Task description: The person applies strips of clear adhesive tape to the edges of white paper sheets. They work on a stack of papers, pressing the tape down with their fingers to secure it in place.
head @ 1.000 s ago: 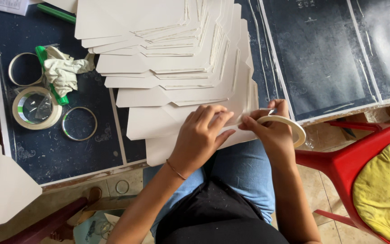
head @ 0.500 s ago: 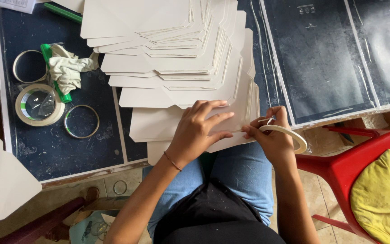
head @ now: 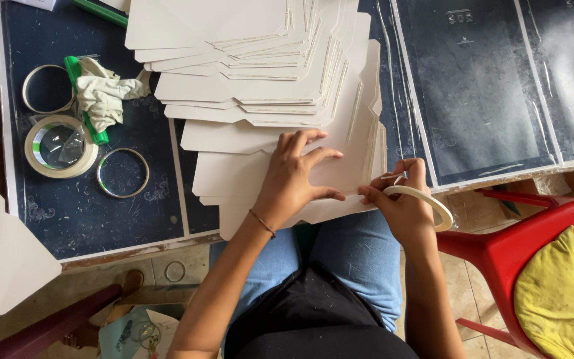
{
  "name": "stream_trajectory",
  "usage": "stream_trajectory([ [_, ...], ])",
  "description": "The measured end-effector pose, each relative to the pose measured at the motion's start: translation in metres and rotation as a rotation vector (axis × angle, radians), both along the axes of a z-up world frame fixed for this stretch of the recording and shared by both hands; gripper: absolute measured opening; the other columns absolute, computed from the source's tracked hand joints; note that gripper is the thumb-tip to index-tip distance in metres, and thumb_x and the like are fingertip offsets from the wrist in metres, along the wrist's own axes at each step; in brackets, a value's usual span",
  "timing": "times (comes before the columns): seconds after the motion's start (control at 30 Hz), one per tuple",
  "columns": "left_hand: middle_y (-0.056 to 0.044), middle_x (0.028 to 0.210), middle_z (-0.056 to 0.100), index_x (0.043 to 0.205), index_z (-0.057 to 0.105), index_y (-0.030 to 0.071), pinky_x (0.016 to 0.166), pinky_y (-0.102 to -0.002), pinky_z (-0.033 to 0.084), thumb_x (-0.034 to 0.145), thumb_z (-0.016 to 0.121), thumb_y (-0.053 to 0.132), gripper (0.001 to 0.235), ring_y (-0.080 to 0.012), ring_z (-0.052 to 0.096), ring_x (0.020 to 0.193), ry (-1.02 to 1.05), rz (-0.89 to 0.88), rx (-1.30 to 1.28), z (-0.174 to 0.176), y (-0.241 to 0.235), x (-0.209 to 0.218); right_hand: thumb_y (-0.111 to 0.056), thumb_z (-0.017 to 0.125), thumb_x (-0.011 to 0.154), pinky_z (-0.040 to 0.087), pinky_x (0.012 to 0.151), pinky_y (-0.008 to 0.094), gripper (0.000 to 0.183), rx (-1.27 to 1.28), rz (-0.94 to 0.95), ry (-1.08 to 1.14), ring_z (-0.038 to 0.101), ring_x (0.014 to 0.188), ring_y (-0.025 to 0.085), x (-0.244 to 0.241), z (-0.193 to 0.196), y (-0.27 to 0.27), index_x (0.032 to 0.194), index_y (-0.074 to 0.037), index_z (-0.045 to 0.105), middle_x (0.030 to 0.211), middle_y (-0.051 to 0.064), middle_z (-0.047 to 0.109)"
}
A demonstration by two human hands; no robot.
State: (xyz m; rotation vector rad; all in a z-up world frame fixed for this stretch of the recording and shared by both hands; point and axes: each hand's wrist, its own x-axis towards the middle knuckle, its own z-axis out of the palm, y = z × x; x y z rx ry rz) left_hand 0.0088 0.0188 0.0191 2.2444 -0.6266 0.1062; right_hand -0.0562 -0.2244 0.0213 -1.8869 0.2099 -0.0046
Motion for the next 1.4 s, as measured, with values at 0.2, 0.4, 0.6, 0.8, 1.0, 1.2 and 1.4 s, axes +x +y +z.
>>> stream_trajectory([
  [0.2, -0.009, 0.157, 0.049, 0.133, 0.074, 0.029, 0.109, -0.056, 0.055, 0.07, 0.093, 0.059, 0.072, -0.0388, 0.047, 0.146, 0.03, -0.019, 0.035, -0.006, 0.0, 0.004, -0.02, 0.096, 0.089, 0.063, 0.075, 0.032, 0.065, -0.223, -0.079, 0.077, 0.078, 0.07, 0.022, -0.002, 0.021, 0.018, 0.122, -0.006, 0.042, 0.09, 0.014, 0.079],
  [0.4, -0.012, 0.163, 0.047, 0.137, 0.073, 0.03, 0.102, -0.056, 0.06, 0.078, 0.094, 0.042, 0.064, -0.04, 0.044, 0.155, -0.013, -0.043, 0.164, -0.005, 0.001, 0.009, -0.031, 0.098, 0.087, 0.063, 0.077, 0.035, 0.069, -0.387, -0.063, 0.106, 0.079, 0.075, 0.024, -0.004, 0.024, 0.022, 0.124, -0.008, 0.045, 0.088, 0.01, 0.081],
  [0.6, -0.005, 0.142, 0.065, 0.134, 0.074, 0.025, 0.109, -0.047, 0.055, 0.096, 0.083, 0.04, 0.041, -0.0307, 0.061, 0.139, -0.064, 0.018, -0.065, 0.0, 0.008, -0.003, -0.056, 0.086, 0.095, 0.062, 0.09, 0.054, 0.06, -0.704, -0.067, 0.172, 0.078, 0.1, 0.032, -0.009, 0.046, 0.025, 0.127, -0.022, 0.049, 0.101, -0.006, 0.083],
  [0.8, -0.004, 0.127, 0.049, 0.135, 0.067, 0.022, 0.094, -0.055, 0.051, 0.074, 0.101, 0.033, 0.071, -0.0361, 0.05, 0.122, 0.062, 0.427, 0.279, 0.028, 0.057, -0.032, -0.007, 0.081, 0.096, 0.067, 0.092, 0.047, 0.006, -0.438, 0.128, -0.453, 0.07, 0.118, 0.037, -0.007, 0.05, 0.067, 0.101, -0.01, 0.083, 0.13, 0.016, 0.066],
  [1.0, -0.004, 0.138, 0.045, 0.146, 0.059, 0.025, 0.094, -0.059, 0.05, 0.069, 0.102, 0.029, 0.088, -0.0348, 0.049, 0.12, 0.205, 0.418, 0.167, 0.013, 0.062, -0.045, -0.03, 0.089, 0.09, 0.056, 0.1, 0.04, 0.008, -0.513, 0.242, -0.324, 0.061, 0.119, 0.027, -0.007, 0.023, 0.096, 0.092, -0.023, 0.085, 0.133, 0.0, 0.068],
  [1.2, -0.002, 0.143, 0.043, 0.148, 0.059, 0.027, 0.101, -0.06, 0.045, 0.071, 0.1, 0.026, 0.088, -0.0341, 0.045, 0.125, 0.241, 0.404, 0.121, 0.013, 0.064, -0.048, -0.026, 0.088, 0.089, 0.053, 0.095, 0.041, 0.008, -0.609, 0.204, -0.33, 0.063, 0.115, 0.025, -0.004, 0.017, 0.105, 0.087, -0.02, 0.083, 0.131, 0.0, 0.069],
  [1.4, -0.004, 0.138, 0.042, 0.145, 0.058, 0.026, 0.096, -0.061, 0.047, 0.061, 0.108, 0.04, 0.099, -0.0361, 0.046, 0.119, 0.228, 0.443, 0.143, 0.022, 0.055, -0.043, -0.023, 0.084, 0.093, 0.057, 0.088, 0.04, 0.011, -0.643, 0.23, -0.389, 0.067, 0.108, 0.028, 0.001, 0.017, 0.107, 0.086, -0.015, 0.079, 0.128, 0.005, 0.07],
])
